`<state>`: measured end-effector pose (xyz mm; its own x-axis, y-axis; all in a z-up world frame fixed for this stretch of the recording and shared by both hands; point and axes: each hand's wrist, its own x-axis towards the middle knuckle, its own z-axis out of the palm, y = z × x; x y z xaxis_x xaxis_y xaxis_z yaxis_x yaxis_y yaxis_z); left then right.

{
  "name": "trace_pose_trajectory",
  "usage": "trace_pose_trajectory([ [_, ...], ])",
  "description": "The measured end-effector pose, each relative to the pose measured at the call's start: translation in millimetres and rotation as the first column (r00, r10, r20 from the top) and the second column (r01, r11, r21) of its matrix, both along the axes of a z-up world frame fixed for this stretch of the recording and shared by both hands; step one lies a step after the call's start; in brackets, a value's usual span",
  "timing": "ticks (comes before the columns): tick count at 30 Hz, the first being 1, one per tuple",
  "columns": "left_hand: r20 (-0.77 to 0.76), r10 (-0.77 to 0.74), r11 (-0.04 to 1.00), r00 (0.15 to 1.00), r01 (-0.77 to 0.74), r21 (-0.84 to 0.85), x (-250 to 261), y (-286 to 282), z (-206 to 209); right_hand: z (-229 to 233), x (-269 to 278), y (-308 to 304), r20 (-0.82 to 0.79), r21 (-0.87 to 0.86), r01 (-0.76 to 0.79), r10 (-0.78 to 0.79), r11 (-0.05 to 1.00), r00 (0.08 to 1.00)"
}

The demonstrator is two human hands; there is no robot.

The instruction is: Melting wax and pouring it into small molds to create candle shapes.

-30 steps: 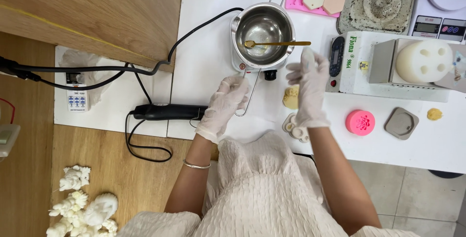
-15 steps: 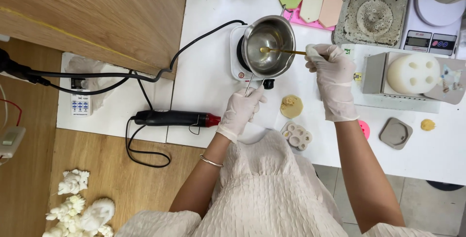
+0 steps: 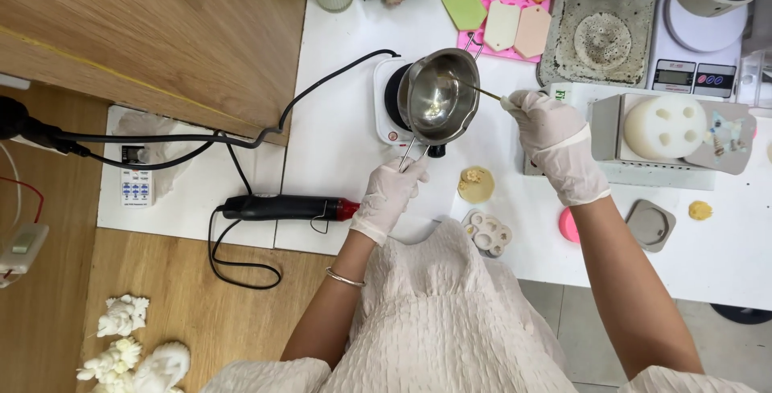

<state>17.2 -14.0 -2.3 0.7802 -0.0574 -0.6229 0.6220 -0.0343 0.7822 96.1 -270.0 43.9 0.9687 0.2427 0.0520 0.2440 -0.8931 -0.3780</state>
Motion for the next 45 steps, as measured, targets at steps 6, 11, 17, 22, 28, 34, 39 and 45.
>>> trace_pose_trajectory([
  [6, 0.079, -0.045, 0.996, 0.996, 0.039, 0.078, -0.5, 1.0, -5.6, -4.4, -8.0, -6.5, 0.052, 0.080, -0.089, 0.085, 0.993, 0.995],
  [11, 0.106, -0.053, 0.995, 0.993, 0.044, 0.086, -1.7, 0.2, -3.2, -19.4, -9.8, -16.4, 0.092, 0.104, -0.114, 0.104, 0.988, 0.990],
  [17, 0.113, -0.089, 0.989, 0.990, 0.075, 0.127, -1.5, -0.7, -4.3, 3.4, -17.0, -3.0, -0.230, 0.169, 0.131, -0.091, 0.977, 0.969],
  [22, 0.084, -0.118, 0.974, 0.989, 0.099, 0.202, 2.1, -3.4, 13.3, 3.9, -19.4, 1.1, -0.579, 0.215, 0.398, -0.211, 0.892, 0.788],
  [28, 0.127, -0.219, 0.914, 0.967, 0.158, 0.374, 2.2, -8.5, 3.6, -12.4, -17.2, -5.0, -0.721, 0.289, 0.562, -0.211, 0.775, 0.661],
  [34, 0.252, -0.311, 0.863, 0.917, 0.161, 0.479, 2.1, -10.8, -11.4, -28.0, -16.6, -13.6, -0.756, 0.284, 0.602, -0.211, 0.747, 0.619],
  [39, 0.155, -0.274, 0.878, 0.949, 0.181, 0.444, 4.9, -8.8, 0.7, 3.4, -15.2, -10.1, -0.607, 0.307, 0.523, -0.259, 0.795, 0.751],
  [45, 0.173, -0.293, 0.870, 0.940, 0.187, 0.457, 2.9, -3.4, -3.3, 25.7, -7.3, -15.0, -0.266, 0.099, -0.048, 0.073, 0.994, 0.961],
])
